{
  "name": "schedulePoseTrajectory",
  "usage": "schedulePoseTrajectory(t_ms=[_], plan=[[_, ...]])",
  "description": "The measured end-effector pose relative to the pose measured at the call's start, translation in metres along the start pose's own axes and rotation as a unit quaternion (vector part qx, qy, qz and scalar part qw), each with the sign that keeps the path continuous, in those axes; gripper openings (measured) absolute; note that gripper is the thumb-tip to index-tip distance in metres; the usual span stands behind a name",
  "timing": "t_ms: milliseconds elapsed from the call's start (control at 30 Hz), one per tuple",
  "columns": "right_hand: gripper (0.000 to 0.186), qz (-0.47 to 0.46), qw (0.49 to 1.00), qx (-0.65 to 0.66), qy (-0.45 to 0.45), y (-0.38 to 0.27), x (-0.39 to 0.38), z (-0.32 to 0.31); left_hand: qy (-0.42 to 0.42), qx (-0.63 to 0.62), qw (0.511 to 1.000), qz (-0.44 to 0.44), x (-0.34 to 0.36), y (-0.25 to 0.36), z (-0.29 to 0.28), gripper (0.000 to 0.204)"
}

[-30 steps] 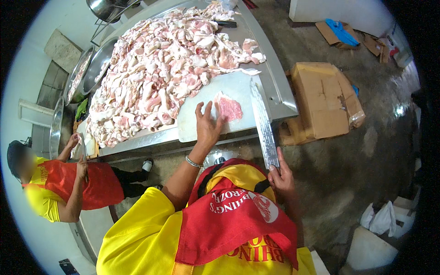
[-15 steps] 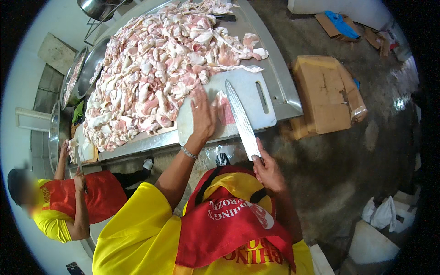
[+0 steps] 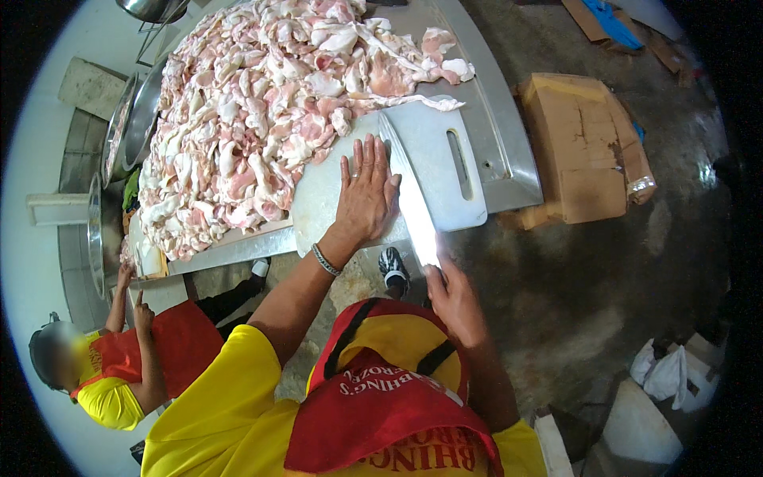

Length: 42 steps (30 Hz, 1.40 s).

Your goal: The person cuts pieces of raw meat on a white cutting board using a large knife. They repeatedly pick up pieces from a large pile on the table, slice them into smaller portions, and place the cut pieces back onto the pile.

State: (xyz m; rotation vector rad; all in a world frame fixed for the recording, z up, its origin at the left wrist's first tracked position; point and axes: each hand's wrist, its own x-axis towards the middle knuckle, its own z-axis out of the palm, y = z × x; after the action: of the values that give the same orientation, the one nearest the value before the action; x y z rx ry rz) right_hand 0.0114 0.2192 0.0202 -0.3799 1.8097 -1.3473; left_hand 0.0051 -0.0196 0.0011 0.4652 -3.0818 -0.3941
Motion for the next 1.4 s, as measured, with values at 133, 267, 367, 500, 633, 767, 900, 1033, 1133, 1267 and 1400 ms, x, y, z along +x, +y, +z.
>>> schedulePoseTrajectory(t_ms=[133,267,367,500,633,767,900,1033,1133,1267,1400], plan=[[0.055,-0.020,1.000,-0.006,0.018,0.004,0.024,0.010,-0.004,-0.008,1.000,-0.007,-0.001,0.001,-0.002,0.066],[0.056,-0.046,0.999,0.002,0.016,0.020,-0.011,0.008,-0.006,0.021,0.999,-0.025,0.000,0.003,-0.002,0.065],[0.055,-0.044,0.998,-0.034,0.012,0.027,-0.046,-0.003,-0.004,0.024,0.999,-0.029,0.002,0.004,-0.001,0.065],[0.053,0.007,1.000,-0.030,-0.008,0.021,-0.040,-0.005,-0.009,0.024,0.999,-0.030,0.002,0.003,-0.002,0.064],[0.057,-0.033,0.999,0.017,-0.004,0.010,0.007,0.005,0.003,0.006,1.000,-0.027,0.002,0.001,0.000,0.064],[0.060,-0.061,0.998,0.011,0.024,0.004,0.012,0.013,-0.009,0.034,0.999,-0.009,0.001,-0.004,0.001,0.066],[0.060,-0.002,0.990,0.139,-0.036,0.005,-0.005,0.004,0.019,-0.035,0.998,-0.052,0.001,-0.012,-0.004,0.069],[0.057,0.038,0.985,0.146,-0.085,0.013,-0.007,-0.003,0.087,-0.059,0.992,-0.068,0.001,-0.007,0.000,0.070],[0.055,-0.062,0.994,0.082,-0.024,0.024,-0.006,0.009,0.026,0.037,0.996,-0.070,0.002,0.003,0.008,0.069],[0.052,-0.085,0.996,0.019,0.000,0.044,-0.034,0.010,0.008,0.043,0.995,-0.086,0.003,0.006,0.007,0.068],[0.049,-0.133,0.989,-0.059,0.023,0.053,-0.077,-0.009,0.005,0.009,0.996,-0.083,0.004,0.004,0.005,0.068]])
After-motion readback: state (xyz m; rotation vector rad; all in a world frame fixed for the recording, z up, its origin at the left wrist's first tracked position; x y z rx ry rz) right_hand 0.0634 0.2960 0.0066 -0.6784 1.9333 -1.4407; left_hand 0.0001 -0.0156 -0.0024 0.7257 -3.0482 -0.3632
